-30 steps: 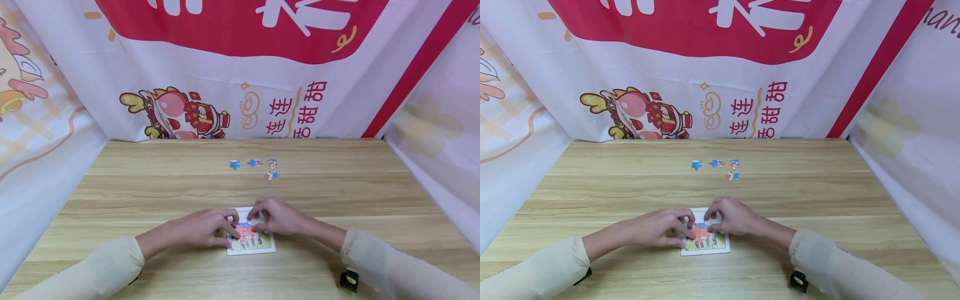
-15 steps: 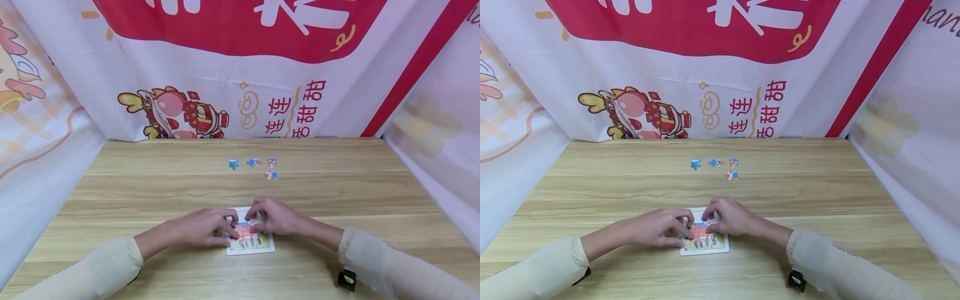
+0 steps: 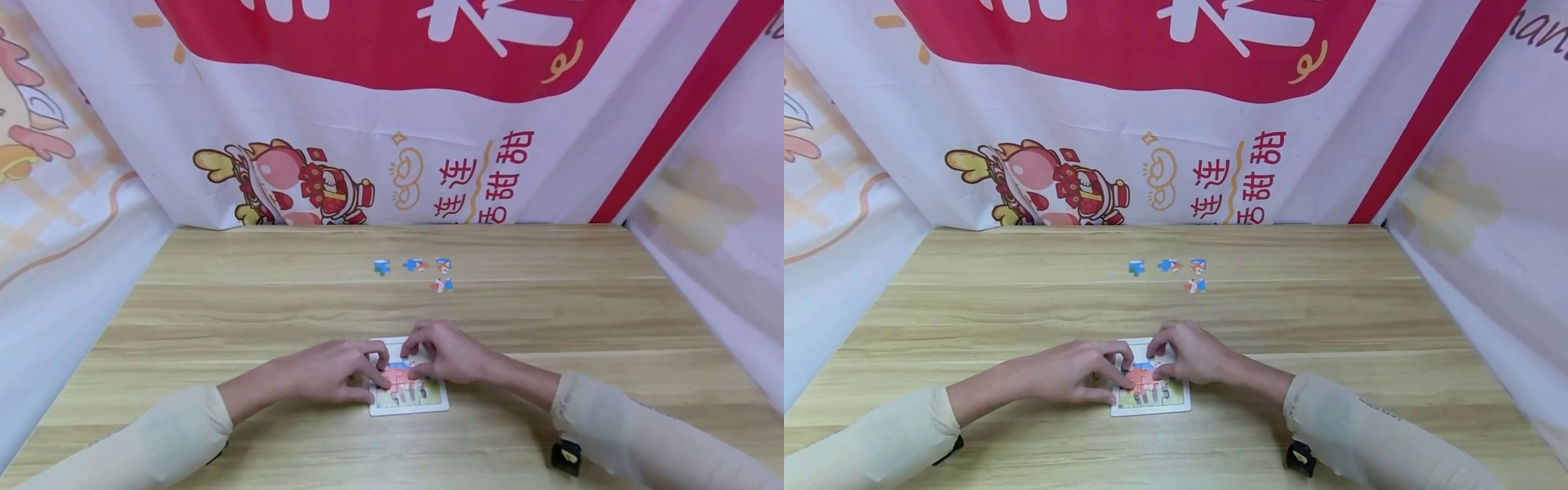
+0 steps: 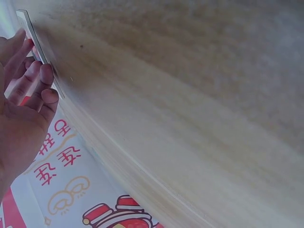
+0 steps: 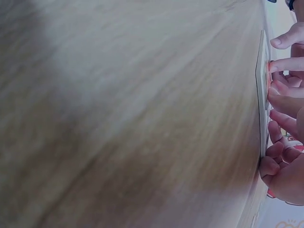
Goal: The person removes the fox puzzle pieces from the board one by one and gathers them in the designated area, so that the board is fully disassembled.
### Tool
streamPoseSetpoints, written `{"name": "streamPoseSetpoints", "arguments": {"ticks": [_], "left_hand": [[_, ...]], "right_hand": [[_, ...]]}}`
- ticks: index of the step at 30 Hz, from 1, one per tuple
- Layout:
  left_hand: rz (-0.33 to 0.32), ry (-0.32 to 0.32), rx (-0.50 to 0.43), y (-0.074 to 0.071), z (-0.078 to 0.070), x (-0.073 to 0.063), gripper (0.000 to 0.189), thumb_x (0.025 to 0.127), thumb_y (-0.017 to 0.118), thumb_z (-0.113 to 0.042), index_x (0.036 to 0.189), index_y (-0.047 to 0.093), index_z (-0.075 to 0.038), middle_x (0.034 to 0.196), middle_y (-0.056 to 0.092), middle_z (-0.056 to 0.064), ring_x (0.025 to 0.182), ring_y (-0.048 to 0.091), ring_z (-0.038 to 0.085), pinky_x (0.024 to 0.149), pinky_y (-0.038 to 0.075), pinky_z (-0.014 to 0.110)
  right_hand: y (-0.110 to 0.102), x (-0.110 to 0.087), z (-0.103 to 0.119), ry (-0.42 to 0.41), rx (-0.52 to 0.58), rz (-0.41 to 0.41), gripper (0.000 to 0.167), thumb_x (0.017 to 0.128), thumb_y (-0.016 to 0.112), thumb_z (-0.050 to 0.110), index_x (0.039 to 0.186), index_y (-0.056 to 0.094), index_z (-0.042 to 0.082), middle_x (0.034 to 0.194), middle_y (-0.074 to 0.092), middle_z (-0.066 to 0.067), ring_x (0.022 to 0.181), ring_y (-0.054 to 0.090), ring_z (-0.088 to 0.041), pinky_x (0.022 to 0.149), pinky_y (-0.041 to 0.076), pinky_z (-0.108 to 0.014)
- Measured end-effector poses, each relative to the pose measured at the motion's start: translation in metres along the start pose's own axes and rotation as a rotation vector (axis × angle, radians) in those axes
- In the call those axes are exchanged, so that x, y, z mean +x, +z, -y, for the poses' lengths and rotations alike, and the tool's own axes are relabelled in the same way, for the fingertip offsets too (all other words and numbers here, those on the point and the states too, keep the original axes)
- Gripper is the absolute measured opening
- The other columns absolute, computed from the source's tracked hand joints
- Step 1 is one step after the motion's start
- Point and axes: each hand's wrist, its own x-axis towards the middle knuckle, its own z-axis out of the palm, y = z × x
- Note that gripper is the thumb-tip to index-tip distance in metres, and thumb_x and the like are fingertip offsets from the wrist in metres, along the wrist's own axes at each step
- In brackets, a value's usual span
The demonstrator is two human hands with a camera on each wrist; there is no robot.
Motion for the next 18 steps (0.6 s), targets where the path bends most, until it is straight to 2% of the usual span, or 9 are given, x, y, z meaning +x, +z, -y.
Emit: {"name": "streamPoseSetpoints", "arguments": {"ticks": [8, 18], "left_hand": [[0.012, -0.011, -0.003, -0.0007, -0.0012, 0.0006, 0.028, 0.095, 0.078, -0.027, 0.122, 0.079, -0.021, 0.125, 0.06, -0.006, 0.079, 0.052, 0.003, 0.076, 0.046, 0.019], [0.019, -0.018, -0.009, -0.0002, -0.0004, 0.0012, 0.028, 0.095, 0.078, -0.027, 0.122, 0.079, -0.021, 0.126, 0.059, -0.007, 0.079, 0.051, 0.003, 0.076, 0.046, 0.019]], "right_hand": [[-0.0001, -0.0002, 0.0012, 0.017, 0.015, 0.003, 0.021, 0.085, 0.087, 0.016, 0.104, 0.079, 0.013, 0.095, 0.064, 0.005, 0.085, 0.054, -0.017, 0.073, 0.04, -0.025], [0.0005, -0.0001, 0.002, 0.025, 0.015, 0.004, 0.02, 0.085, 0.087, 0.014, 0.103, 0.076, 0.013, 0.099, 0.065, 0.005, 0.094, 0.056, -0.016, 0.086, 0.044, -0.03]]}}
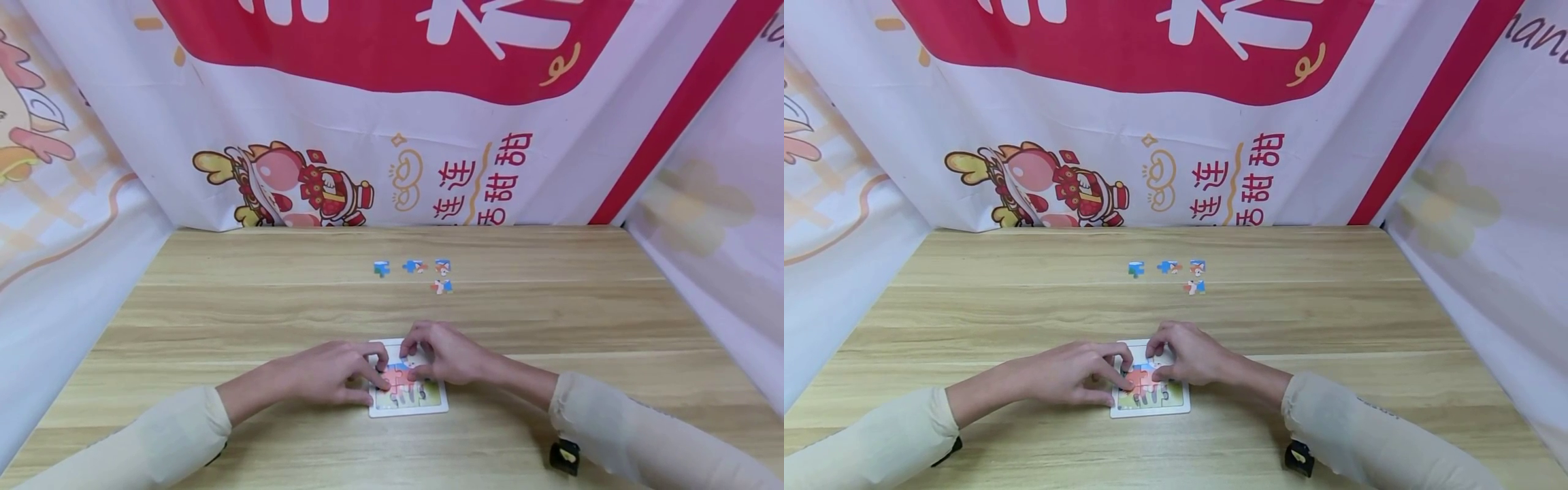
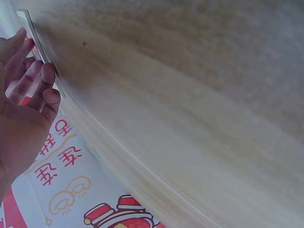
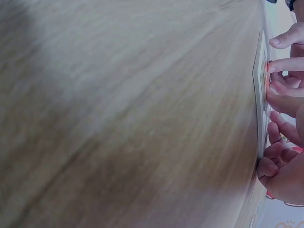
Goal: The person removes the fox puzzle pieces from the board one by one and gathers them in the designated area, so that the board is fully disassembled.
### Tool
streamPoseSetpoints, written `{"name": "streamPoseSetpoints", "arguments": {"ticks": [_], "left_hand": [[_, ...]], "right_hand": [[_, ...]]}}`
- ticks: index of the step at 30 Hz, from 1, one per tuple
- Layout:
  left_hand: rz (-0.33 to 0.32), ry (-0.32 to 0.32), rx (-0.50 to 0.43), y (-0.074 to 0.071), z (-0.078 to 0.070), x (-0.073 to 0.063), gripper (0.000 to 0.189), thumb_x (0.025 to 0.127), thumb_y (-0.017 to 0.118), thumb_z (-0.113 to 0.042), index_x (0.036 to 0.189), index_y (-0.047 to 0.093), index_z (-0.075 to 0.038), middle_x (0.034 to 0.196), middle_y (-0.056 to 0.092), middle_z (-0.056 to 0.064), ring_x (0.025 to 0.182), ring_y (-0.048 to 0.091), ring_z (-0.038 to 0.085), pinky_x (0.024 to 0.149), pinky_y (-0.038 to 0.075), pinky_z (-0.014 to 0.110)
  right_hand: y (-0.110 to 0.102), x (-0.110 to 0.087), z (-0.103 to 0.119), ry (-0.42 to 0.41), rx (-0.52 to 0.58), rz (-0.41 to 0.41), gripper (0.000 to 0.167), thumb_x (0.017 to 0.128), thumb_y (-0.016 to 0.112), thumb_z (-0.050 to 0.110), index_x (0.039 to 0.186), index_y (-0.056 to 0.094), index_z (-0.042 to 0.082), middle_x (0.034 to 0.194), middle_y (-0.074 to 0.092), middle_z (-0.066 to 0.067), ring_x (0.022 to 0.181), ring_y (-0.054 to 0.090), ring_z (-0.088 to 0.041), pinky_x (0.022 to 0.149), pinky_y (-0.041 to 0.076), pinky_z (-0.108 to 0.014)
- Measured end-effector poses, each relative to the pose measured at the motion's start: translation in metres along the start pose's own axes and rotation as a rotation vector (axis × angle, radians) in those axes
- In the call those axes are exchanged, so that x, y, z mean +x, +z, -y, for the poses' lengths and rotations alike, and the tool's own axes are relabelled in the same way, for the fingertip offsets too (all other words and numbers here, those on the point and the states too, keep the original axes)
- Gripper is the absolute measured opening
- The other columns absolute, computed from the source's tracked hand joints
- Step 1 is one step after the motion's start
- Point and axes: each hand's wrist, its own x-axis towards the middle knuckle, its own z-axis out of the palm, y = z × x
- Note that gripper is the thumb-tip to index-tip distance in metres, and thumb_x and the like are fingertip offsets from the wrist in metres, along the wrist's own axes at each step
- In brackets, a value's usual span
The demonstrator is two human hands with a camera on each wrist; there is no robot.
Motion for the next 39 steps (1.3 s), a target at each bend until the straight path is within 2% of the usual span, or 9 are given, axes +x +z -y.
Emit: {"name": "streamPoseSetpoints", "arguments": {"ticks": [5, 20, 27, 31, 35, 39], "left_hand": [[0.0, 0.004, 0.008, 0.0006, 0.0002, -0.0004, 0.028, 0.095, 0.078, -0.028, 0.122, 0.079, -0.021, 0.125, 0.059, -0.007, 0.08, 0.051, 0.002, 0.077, 0.046, 0.02], [0.007, 0.005, 0.033, 0.0, 0.0002, -0.0006, 0.028, 0.096, 0.076, -0.029, 0.124, 0.078, -0.024, 0.125, 0.058, -0.007, 0.084, 0.051, 0.004, 0.078, 0.046, 0.021], [0.013, 0.002, 0.031, 0.0, 0.0003, -0.001, 0.029, 0.096, 0.076, -0.03, 0.125, 0.078, -0.024, 0.126, 0.058, -0.007, 0.085, 0.05, 0.004, 0.079, 0.046, 0.021], [0.016, 0.001, 0.033, 0.0002, 0.0005, -0.0008, 0.029, 0.096, 0.076, -0.03, 0.125, 0.077, -0.024, 0.127, 0.058, -0.007, 0.086, 0.05, 0.004, 0.079, 0.046, 0.021], [0.013, 0.023, 0.07, 0.0002, 0.0006, -0.0006, 0.03, 0.095, 0.076, -0.032, 0.125, 0.077, -0.025, 0.127, 0.059, -0.006, 0.093, 0.051, 0.003, 0.083, 0.047, 0.022], [0.01, 0.072, 0.158, 0.0004, 0.0, -0.0013, 0.033, 0.094, 0.076, -0.039, 0.125, 0.075, -0.026, 0.128, 0.059, -0.004, 0.101, 0.056, 0.006, 0.09, 0.051, 0.025]], "right_hand": [[0.0006, 0.0004, 0.0001, -0.013, 0.006, -0.007, 0.022, 0.085, 0.087, 0.013, 0.102, 0.073, 0.013, 0.1, 0.067, 0.006, 0.096, 0.058, -0.015, 0.091, 0.047, -0.032], [-0.0026, 0.0031, 0.0021, -0.006, 0.075, 0.034, 0.02, 0.086, 0.085, 0.009, 0.098, 0.07, 0.013, 0.09, 0.066, 0.006, 0.089, 0.059, -0.015, 0.085, 0.047, -0.029], [-0.0051, 0.0055, -0.0003, -0.053, 0.143, 0.043, 0.018, 0.086, 0.08, -0.001, 0.096, 0.07, 0.011, 0.086, 0.065, 0.005, 0.081, 0.057, -0.014, 0.074, 0.047, -0.026], [-0.0061, 0.0066, -0.0004, -0.04, 0.189, 0.052, 0.017, 0.087, 0.078, -0.003, 0.095, 0.07, 0.009, 0.084, 0.064, 0.006, 0.077, 0.053, -0.013, 0.07, 0.043, -0.023], [-0.0066, 0.0075, -0.0001, -0.02, 0.199, 0.059, 0.016, 0.087, 0.078, -0.003, 0.096, 0.071, 0.009, 0.083, 0.064, 0.005, 0.078, 0.054, -0.013, 0.07, 0.043, -0.023], [-0.0065, 0.0082, 0.0001, -0.012, 0.186, 0.059, 0.017, 0.088, 0.077, -0.004, 0.096, 0.071, 0.01, 0.083, 0.064, 0.005, 0.077, 0.054, -0.014, 0.069, 0.043, -0.023]]}}
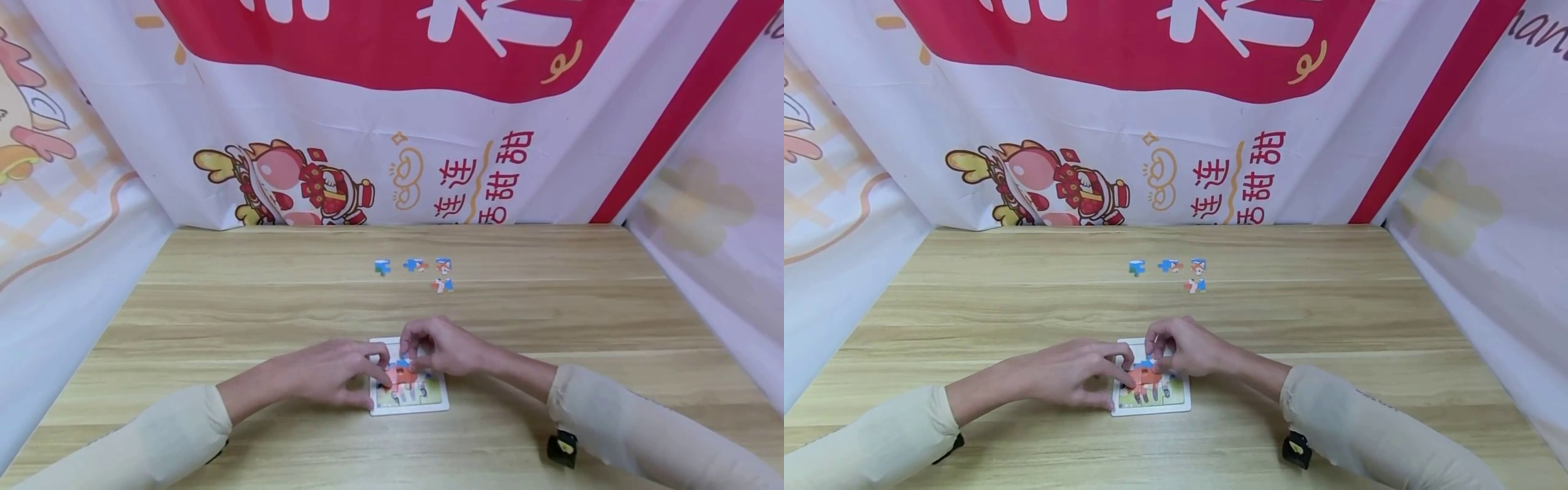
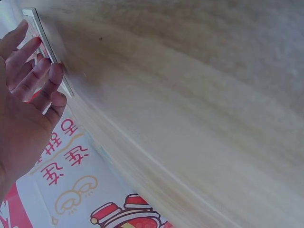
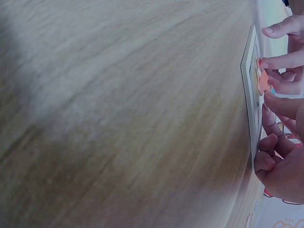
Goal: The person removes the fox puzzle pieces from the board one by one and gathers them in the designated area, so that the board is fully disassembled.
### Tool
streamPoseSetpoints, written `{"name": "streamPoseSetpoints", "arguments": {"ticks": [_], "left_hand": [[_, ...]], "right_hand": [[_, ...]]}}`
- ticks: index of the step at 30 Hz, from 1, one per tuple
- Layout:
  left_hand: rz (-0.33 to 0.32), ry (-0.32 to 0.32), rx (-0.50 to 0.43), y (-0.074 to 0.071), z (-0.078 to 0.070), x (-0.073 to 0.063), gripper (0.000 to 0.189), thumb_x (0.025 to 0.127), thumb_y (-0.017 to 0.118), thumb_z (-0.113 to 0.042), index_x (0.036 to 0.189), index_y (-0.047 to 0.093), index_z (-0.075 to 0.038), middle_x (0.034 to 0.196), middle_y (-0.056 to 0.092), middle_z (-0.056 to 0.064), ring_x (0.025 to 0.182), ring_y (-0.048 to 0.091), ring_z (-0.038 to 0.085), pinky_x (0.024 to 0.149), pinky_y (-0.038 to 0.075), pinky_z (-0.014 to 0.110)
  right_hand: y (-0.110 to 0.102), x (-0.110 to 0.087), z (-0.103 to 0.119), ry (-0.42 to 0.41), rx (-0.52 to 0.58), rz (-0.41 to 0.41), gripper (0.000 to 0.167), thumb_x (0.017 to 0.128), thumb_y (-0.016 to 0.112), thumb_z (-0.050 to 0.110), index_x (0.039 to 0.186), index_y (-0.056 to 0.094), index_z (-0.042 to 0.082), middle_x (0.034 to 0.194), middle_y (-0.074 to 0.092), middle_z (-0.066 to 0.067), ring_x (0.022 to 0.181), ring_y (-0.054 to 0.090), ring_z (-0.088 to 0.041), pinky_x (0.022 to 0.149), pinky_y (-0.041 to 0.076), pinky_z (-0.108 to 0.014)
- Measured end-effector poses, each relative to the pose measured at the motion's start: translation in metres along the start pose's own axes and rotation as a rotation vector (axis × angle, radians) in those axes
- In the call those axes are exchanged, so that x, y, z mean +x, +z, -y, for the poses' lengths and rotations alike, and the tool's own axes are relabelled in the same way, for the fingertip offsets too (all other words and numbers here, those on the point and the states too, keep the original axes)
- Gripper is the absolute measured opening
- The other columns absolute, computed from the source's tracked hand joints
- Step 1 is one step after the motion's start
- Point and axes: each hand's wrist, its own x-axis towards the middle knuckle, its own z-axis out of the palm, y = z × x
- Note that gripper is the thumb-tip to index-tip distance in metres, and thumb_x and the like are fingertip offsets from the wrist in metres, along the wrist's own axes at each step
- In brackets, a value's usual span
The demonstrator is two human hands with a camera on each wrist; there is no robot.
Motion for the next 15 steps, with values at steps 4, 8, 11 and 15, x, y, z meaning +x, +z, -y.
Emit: {"name": "streamPoseSetpoints", "arguments": {"ticks": [4, 8, 11, 15], "left_hand": [[0.027, 0.018, 0.08, 0.0, -0.002, -0.001, 0.046, 0.095, 0.07, -0.052, 0.135, 0.069, -0.029, 0.133, 0.057, 0.001, 0.108, 0.058, 0.01, 0.096, 0.052, 0.031], [0.06, 0.004, 0.129, 0.0, -0.007, -0.002, 0.059, 0.095, 0.062, -0.064, 0.145, 0.061, -0.034, 0.138, 0.054, 0.004, 0.109, 0.056, 0.012, 0.099, 0.05, 0.036], [0.07, -0.01, 0.151, 0.0, -0.01, -0.002, 0.062, 0.094, 0.06, -0.068, 0.147, 0.06, -0.035, 0.14, 0.052, 0.005, 0.11, 0.056, 0.013, 0.101, 0.05, 0.038], [0.065, -0.014, 0.176, 0.001, -0.011, -0.003, 0.064, 0.094, 0.059, -0.07, 0.147, 0.059, -0.034, 0.141, 0.052, 0.004, 0.114, 0.057, 0.015, 0.102, 0.05, 0.039]], "right_hand": [[0.0, 0.0, 0.001, 0.006, -0.008, -0.002, 0.017, 0.087, 0.076, -0.004, 0.095, 0.071, 0.01, 0.083, 0.064, 0.005, 0.076, 0.054, -0.013, 0.068, 0.043, -0.023], [0.0, 0.0, 0.001, 0.003, -0.014, -0.01, 0.017, 0.086, 0.077, -0.005, 0.094, 0.072, 0.009, 0.082, 0.064, 0.005, 0.074, 0.053, -0.012, 0.067, 0.042, -0.022], [0.0, 0.0, 0.0, -0.005, -0.015, -0.016, 0.017, 0.086, 0.078, -0.005, 0.094, 0.072, 0.009, 0.081, 0.065, 0.006, 0.073, 0.053, -0.011, 0.066, 0.042, -0.022], [0.001, 0.0, -0.001, -0.004, -0.016, -0.019, 0.018, 0.085, 0.078, -0.005, 0.093, 0.072, 0.009, 0.081, 0.065, 0.006, 0.073, 0.053, -0.011, 0.066, 0.042, -0.022]]}}
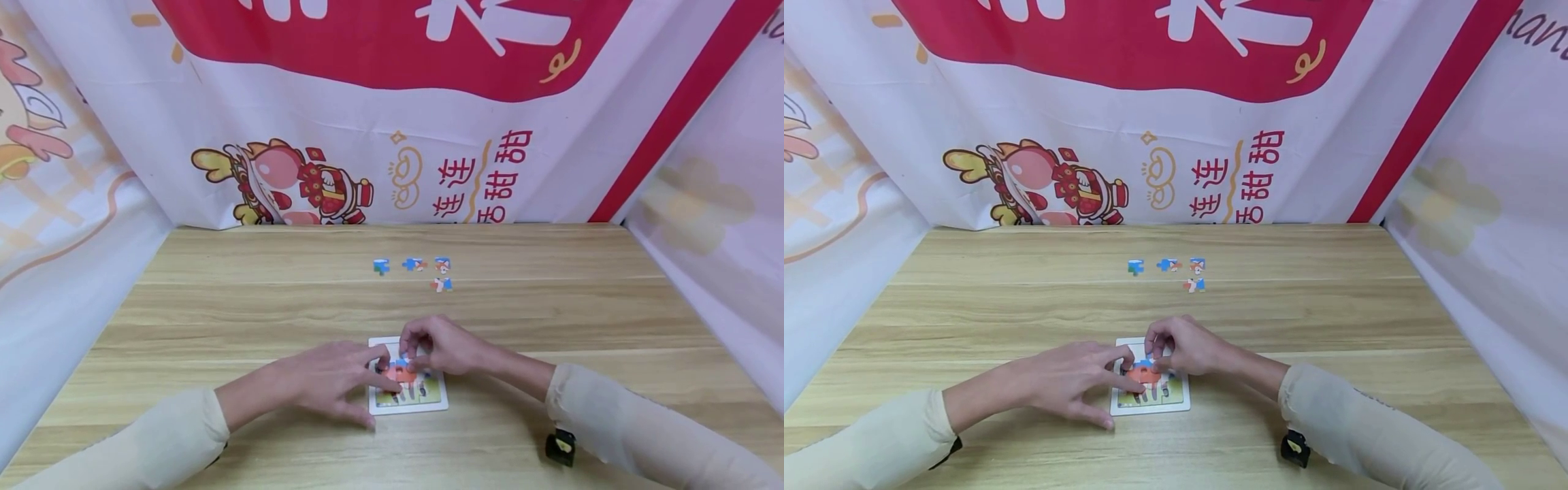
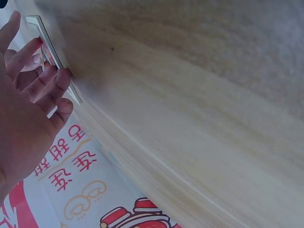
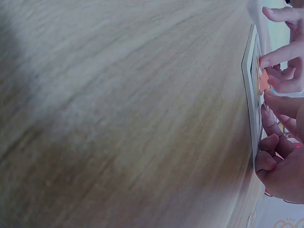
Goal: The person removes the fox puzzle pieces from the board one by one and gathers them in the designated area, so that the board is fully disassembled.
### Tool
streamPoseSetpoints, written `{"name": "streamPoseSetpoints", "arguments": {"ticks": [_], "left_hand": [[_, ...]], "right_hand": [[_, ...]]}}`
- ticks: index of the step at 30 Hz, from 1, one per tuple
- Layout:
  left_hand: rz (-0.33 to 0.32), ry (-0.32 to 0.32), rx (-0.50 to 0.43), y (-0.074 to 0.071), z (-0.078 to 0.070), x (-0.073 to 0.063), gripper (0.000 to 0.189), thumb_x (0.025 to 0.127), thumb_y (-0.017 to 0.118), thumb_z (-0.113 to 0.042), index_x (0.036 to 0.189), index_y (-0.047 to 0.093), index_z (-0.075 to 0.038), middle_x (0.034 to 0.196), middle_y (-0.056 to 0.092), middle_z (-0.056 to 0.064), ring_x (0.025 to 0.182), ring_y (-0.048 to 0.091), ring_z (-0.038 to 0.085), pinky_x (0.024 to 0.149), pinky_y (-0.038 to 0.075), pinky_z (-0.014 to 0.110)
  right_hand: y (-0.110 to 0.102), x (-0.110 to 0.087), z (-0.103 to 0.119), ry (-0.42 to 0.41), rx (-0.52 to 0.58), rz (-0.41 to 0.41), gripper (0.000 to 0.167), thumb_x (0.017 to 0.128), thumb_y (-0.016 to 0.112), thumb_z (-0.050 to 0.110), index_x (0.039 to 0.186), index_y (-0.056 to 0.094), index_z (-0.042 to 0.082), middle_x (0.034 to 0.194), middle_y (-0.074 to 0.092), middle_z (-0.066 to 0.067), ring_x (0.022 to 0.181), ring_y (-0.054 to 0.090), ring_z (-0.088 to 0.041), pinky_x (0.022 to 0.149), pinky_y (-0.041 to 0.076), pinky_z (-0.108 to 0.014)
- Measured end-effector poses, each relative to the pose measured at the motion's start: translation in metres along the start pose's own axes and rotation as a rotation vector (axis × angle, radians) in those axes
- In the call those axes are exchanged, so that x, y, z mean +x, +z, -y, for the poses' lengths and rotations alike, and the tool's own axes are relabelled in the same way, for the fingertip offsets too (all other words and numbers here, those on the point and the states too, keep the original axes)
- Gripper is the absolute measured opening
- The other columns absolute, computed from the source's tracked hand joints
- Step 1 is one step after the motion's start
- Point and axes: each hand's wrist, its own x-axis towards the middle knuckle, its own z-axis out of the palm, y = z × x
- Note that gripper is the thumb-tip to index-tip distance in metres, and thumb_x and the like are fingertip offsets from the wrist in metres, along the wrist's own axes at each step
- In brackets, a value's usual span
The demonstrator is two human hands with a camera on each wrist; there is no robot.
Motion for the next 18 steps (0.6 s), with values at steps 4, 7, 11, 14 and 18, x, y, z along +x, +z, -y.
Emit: {"name": "streamPoseSetpoints", "arguments": {"ticks": [4, 7, 11, 14, 18], "left_hand": [[-0.01, 0.004, 0.001, 0.0026, 0.0002, -0.0023, 0.065, 0.095, 0.057, -0.07, 0.149, 0.056, -0.035, 0.144, 0.052, 0.003, 0.114, 0.055, 0.014, 0.101, 0.049, 0.037], [-0.019, 0.01, -0.011, 0.0052, 0.0002, -0.0037, 0.066, 0.095, 0.057, -0.069, 0.151, 0.055, -0.034, 0.147, 0.05, 0.003, 0.117, 0.054, 0.014, 0.103, 0.049, 0.038], [-0.037, 0.026, -0.023, 0.0073, -0.0004, -0.0042, 0.066, 0.096, 0.058, -0.068, 0.151, 0.055, -0.031, 0.148, 0.049, 0.002, 0.119, 0.054, 0.014, 0.104, 0.048, 0.038], [-0.038, 0.024, -0.031, 0.0073, -0.0008, -0.0039, 0.066, 0.096, 0.058, -0.068, 0.15, 0.056, -0.03, 0.146, 0.05, 0.0, 0.117, 0.054, 0.013, 0.104, 0.049, 0.037], [-0.029, 0.019, -0.036, 0.0061, -0.001, -0.0024, 0.066, 0.096, 0.058, -0.068, 0.149, 0.057, -0.03, 0.142, 0.052, -0.001, 0.112, 0.054, 0.011, 0.101, 0.049, 0.034]], "right_hand": [[-0.0003, 0.0005, 0.0004, 0.014, -0.001, 0.003, 0.018, 0.085, 0.079, -0.005, 0.094, 0.072, 0.01, 0.081, 0.065, 0.007, 0.073, 0.053, -0.011, 0.066, 0.042, -0.022], [-0.0005, 0.0007, 0.0007, 0.023, 0.0, 0.005, 0.018, 0.085, 0.078, -0.005, 0.094, 0.073, 0.01, 0.081, 0.066, 0.007, 0.073, 0.053, -0.012, 0.066, 0.042, -0.022], [-0.0007, 0.0008, 0.0007, 0.024, 0.0, 0.006, 0.018, 0.085, 0.078, -0.005, 0.094, 0.073, 0.01, 0.081, 0.066, 0.006, 0.074, 0.053, -0.012, 0.066, 0.042, -0.022], [-0.0009, 0.0009, 0.0005, 0.021, 0.002, 0.007, 0.018, 0.085, 0.078, -0.005, 0.094, 0.073, 0.01, 0.081, 0.066, 0.006, 0.073, 0.053, -0.012, 0.066, 0.042, -0.021], [-0.0012, 0.0009, 0.0002, 0.01, 0.011, 0.01, 0.018, 0.085, 0.077, -0.006, 0.094, 0.073, 0.009, 0.081, 0.066, 0.006, 0.073, 0.053, -0.012, 0.067, 0.042, -0.022]]}}
